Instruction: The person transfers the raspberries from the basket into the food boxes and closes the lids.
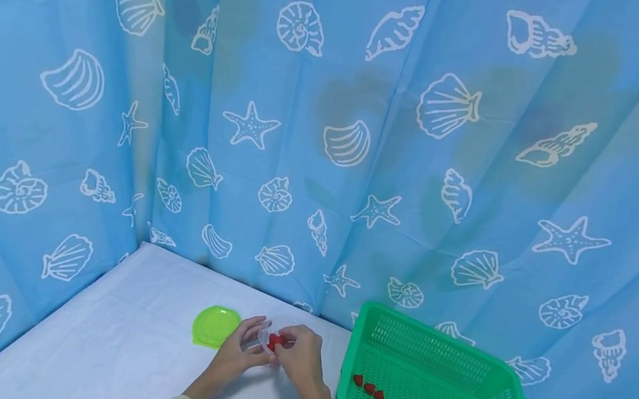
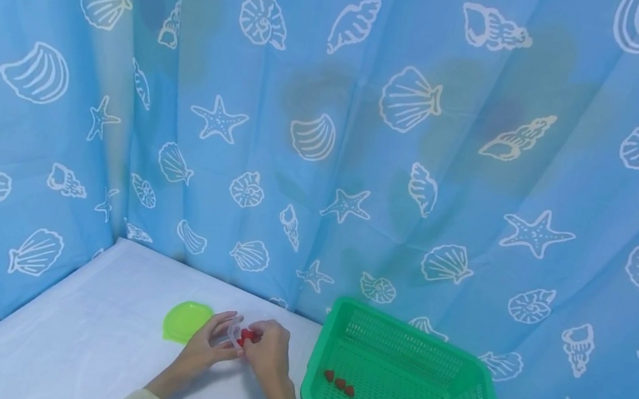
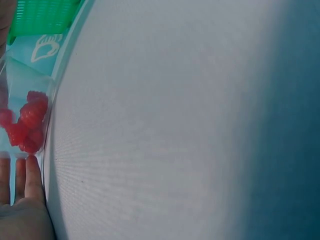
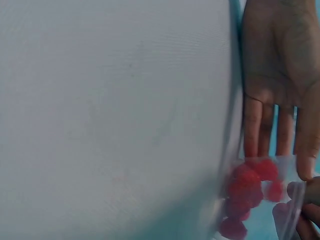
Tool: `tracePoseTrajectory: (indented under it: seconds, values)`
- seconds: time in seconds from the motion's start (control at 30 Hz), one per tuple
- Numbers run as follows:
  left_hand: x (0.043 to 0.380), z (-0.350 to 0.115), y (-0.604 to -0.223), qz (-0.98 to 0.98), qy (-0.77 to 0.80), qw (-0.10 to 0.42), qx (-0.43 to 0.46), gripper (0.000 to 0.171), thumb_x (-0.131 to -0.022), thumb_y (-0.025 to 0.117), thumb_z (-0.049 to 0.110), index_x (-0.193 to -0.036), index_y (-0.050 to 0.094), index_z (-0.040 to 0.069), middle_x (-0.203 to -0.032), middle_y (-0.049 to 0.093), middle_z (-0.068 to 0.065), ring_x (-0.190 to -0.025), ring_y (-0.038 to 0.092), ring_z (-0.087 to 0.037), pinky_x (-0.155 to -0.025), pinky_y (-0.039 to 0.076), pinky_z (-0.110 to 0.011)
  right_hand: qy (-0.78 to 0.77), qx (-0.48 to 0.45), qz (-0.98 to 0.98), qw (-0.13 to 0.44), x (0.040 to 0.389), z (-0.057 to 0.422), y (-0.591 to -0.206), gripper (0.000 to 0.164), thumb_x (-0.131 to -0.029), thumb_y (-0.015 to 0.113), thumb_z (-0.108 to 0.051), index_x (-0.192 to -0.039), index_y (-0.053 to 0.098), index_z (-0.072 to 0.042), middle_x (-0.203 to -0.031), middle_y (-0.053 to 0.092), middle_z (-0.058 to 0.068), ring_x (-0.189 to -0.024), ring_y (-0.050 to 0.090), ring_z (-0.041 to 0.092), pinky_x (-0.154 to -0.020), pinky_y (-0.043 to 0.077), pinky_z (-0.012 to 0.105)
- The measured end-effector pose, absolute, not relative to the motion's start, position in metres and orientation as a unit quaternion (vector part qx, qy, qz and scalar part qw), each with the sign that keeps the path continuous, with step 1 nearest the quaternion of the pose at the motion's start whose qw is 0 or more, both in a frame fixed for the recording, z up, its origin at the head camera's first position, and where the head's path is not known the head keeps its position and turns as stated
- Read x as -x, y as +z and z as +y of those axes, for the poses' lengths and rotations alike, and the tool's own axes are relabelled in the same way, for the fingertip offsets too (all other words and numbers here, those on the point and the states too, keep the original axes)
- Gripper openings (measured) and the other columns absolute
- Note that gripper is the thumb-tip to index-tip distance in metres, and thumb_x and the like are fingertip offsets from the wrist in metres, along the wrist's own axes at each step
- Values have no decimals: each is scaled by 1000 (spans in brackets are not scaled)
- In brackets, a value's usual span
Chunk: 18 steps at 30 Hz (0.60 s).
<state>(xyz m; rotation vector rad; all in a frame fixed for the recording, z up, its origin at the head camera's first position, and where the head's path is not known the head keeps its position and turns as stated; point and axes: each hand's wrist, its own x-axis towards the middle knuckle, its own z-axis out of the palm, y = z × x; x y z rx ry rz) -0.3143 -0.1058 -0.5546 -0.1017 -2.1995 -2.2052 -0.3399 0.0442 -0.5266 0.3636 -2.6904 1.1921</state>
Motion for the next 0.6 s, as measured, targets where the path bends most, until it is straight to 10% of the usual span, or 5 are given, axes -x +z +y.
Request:
tracePoseTrajectory:
  seconds: [0.6]
  values:
    - [328,-105,-579,-706,-707,18,32,85,-79,82,15,-149,34,11,-150,40,-15,-137,37,-38,-104,41,-46,461,-165,-850,196,347,96,-418,17,-85,74,-7,-102,74,-5,-100,71,9,-92,69,24,-77,59,33]
